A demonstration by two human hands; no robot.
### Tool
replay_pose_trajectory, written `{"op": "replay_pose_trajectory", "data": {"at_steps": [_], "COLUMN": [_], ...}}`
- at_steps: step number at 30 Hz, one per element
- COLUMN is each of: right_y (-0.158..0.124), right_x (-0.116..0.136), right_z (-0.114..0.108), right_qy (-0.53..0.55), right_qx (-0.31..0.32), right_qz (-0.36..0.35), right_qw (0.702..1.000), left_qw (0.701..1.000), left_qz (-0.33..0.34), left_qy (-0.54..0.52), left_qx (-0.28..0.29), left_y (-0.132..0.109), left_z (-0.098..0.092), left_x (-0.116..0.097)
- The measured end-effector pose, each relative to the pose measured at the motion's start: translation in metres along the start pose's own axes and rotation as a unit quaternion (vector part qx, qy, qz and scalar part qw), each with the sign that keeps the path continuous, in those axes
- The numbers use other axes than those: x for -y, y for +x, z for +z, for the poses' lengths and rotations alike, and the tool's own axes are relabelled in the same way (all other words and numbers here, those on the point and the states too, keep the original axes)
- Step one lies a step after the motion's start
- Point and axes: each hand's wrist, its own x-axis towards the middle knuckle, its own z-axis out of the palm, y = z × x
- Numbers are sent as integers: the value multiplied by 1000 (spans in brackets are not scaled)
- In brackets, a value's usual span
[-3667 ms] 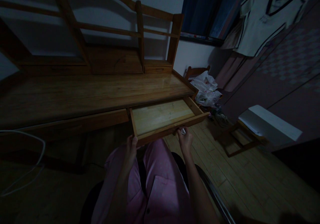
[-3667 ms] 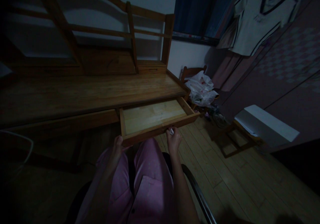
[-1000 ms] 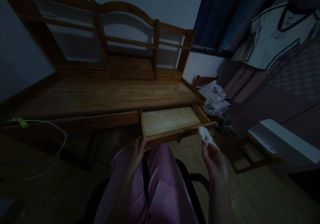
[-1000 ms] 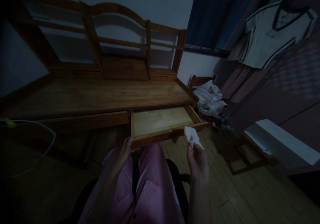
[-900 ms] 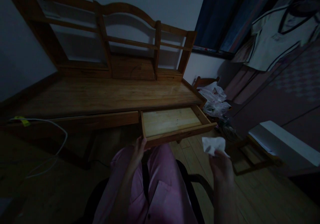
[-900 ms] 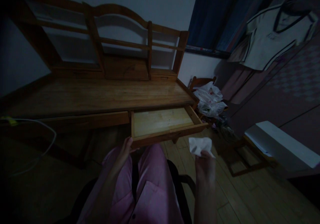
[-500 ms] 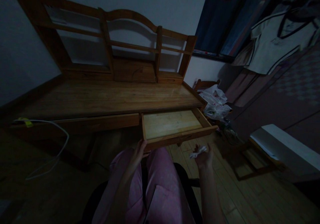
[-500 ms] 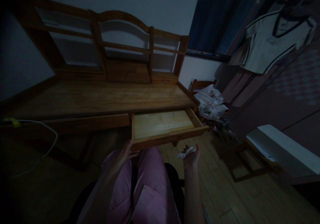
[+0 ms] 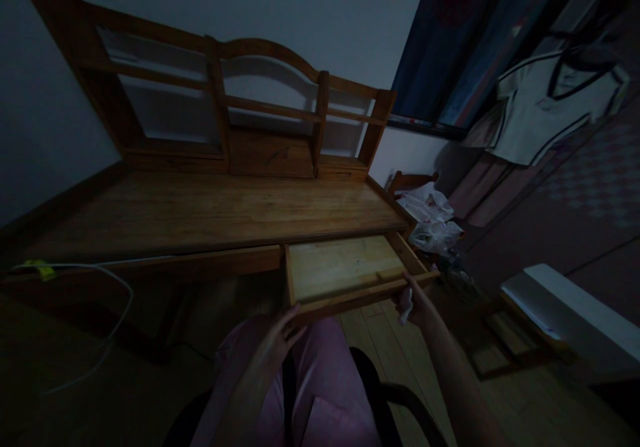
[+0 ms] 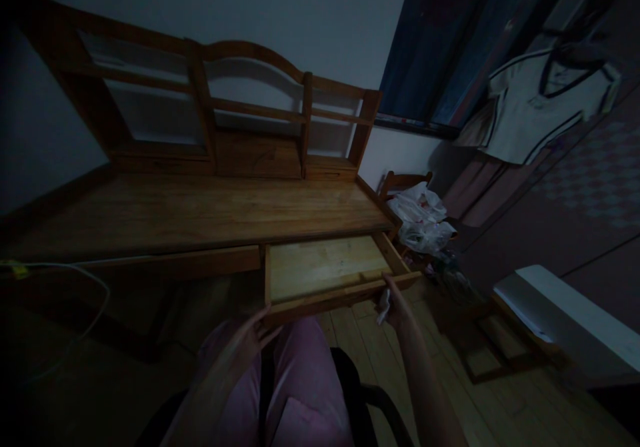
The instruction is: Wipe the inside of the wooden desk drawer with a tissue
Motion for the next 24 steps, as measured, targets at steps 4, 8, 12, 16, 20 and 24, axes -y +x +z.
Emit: {"op": "replay_pose_trajectory", "data": {"at_steps": [4, 8, 12, 16, 20, 24], "right_y": [2, 9, 15, 19, 23, 34], "right_x": [9, 18, 27, 35, 45, 58], "right_z": [2, 3, 5, 17, 40, 61], "right_qy": [-8, -22, -23, 1, 22, 25], "right_qx": [-8, -2, 9, 0, -11, -12], "right_qz": [12, 12, 15, 12, 2, 14], "right_qw": [1000, 1000, 1000, 1000, 1000, 1000], "left_qw": [1000, 999, 1000, 1000, 1000, 1000], "left_qz": [-4, -15, -14, -13, -5, 9], "left_qy": [3, 16, 9, 7, 11, 17], "left_qx": [24, 44, 23, 9, 9, 13], "left_y": [-3, 0, 4, 11, 28, 55], "left_z": [1, 3, 12, 25, 32, 34], "left_x": [-8, -16, -23, -33, -46, -54]}}
